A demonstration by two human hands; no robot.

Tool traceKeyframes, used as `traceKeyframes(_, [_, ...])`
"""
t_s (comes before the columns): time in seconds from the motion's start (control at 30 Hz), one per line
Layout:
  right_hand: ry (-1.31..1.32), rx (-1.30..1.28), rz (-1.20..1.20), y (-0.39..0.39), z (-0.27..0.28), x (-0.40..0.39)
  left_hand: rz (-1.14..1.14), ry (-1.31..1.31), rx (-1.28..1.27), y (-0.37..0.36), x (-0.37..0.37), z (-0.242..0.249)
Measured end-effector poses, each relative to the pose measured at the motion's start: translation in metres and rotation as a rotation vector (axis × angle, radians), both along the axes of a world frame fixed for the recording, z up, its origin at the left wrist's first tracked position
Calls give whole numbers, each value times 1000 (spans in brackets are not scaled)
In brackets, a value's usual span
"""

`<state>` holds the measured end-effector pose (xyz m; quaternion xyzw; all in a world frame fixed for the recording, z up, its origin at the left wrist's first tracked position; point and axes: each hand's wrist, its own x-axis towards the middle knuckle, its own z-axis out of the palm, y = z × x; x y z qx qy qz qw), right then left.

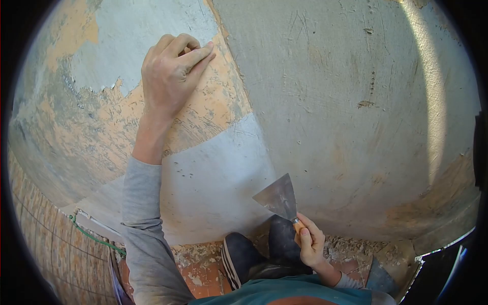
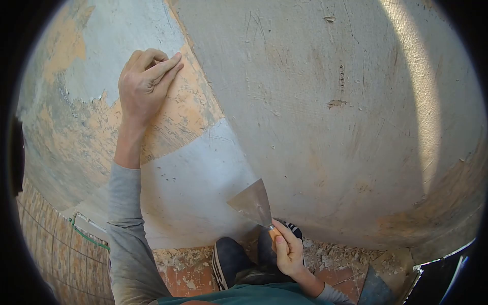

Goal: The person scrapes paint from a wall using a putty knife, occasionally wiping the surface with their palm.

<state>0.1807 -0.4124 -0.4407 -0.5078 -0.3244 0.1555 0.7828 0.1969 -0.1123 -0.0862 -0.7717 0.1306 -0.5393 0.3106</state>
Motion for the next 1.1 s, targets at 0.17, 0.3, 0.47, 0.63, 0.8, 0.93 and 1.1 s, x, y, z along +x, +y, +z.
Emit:
traceKeyframes(0.17, [17, 3, 31, 7, -3, 11, -36, 5, 94, 0, 2, -4])
traceKeyframes(0.3, [-64, 45, 33, 20, 28, 23, 19, 26, 132, -7, 1, -3])
traceKeyframes(0.47, [-115, 108, 4, 36, 55, 33, 98, 47, 122, -15, 2, -1])
traceKeyframes(0.63, [-160, 121, 25, 55, 83, 40, 45, 104, 41, -14, -2, 3])
traceKeyframes(0.8, [-201, 149, 29, 64, 112, 47, 47, 157, 14, -16, -7, 5])
traceKeyframes(0.93, [-138, 173, 49, 74, 132, 51, 16, 106, 91, -8, -3, 2])
traceKeyframes(1.1, [-247, 231, -10, 101, 149, 59, 2, 65, 97, -5, 1, 1])
